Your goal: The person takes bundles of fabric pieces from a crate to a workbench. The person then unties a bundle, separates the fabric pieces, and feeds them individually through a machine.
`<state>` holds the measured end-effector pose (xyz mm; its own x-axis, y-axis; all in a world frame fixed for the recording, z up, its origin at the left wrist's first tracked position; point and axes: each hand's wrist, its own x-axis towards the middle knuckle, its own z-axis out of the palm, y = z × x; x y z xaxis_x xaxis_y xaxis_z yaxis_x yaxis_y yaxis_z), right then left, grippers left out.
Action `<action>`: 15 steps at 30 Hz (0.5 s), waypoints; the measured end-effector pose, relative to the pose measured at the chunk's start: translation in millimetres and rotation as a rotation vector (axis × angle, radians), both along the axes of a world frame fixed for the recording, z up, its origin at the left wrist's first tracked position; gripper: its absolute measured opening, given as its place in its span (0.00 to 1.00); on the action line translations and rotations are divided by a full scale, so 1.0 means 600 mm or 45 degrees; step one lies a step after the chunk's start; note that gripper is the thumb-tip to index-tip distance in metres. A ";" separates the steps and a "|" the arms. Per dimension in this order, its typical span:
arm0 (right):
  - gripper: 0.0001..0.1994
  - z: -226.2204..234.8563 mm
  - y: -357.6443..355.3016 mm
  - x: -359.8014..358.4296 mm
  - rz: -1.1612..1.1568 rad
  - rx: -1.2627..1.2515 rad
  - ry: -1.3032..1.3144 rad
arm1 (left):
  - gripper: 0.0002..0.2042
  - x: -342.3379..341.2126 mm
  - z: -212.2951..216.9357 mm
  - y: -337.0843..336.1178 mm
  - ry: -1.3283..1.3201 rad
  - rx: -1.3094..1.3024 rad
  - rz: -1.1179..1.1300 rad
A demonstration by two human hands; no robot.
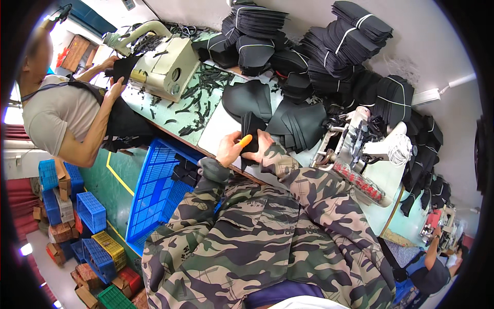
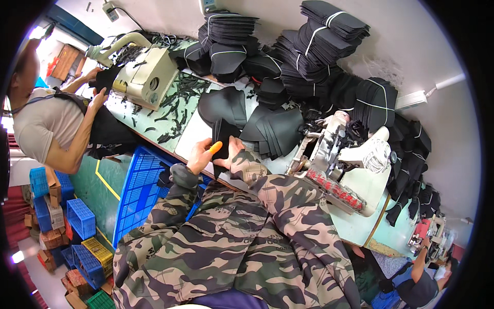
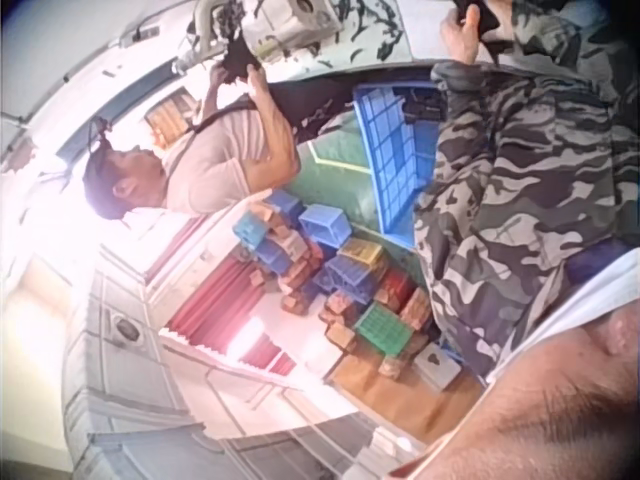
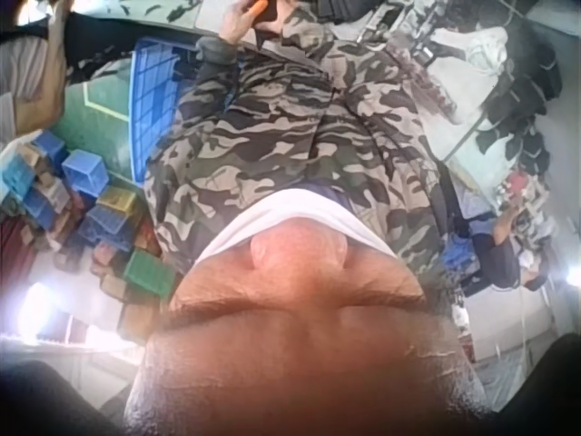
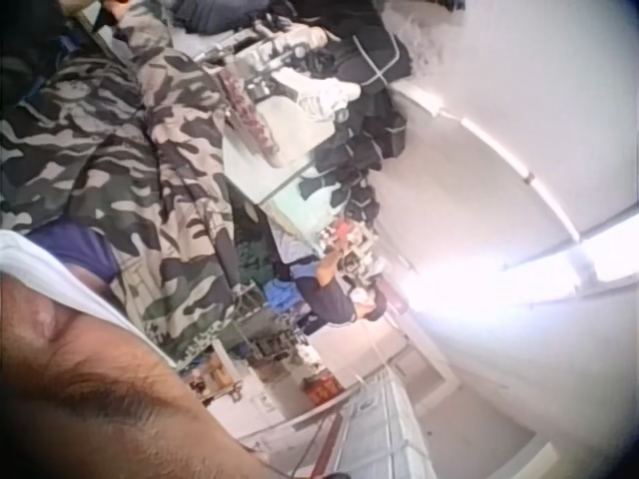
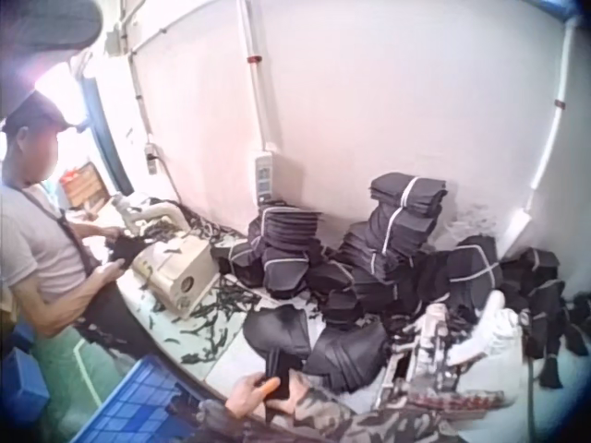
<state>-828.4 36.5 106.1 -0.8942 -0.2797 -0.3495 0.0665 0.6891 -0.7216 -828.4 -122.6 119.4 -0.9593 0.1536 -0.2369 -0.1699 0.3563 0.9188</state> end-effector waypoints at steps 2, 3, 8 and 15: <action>0.52 -0.002 -0.006 -0.003 -0.055 0.003 -0.008 | 0.12 0.005 -0.001 -0.002 -0.042 -0.038 0.015; 0.52 0.000 -0.003 -0.005 -0.050 0.007 -0.008 | 0.11 0.009 -0.007 0.000 -0.153 0.150 0.099; 0.46 -0.013 0.035 -0.004 -0.053 -0.047 0.025 | 0.10 -0.003 -0.021 0.013 -0.239 0.141 0.033; 0.45 -0.001 0.056 -0.017 -0.032 -0.317 -0.271 | 0.09 -0.007 -0.018 0.016 -0.184 0.209 0.105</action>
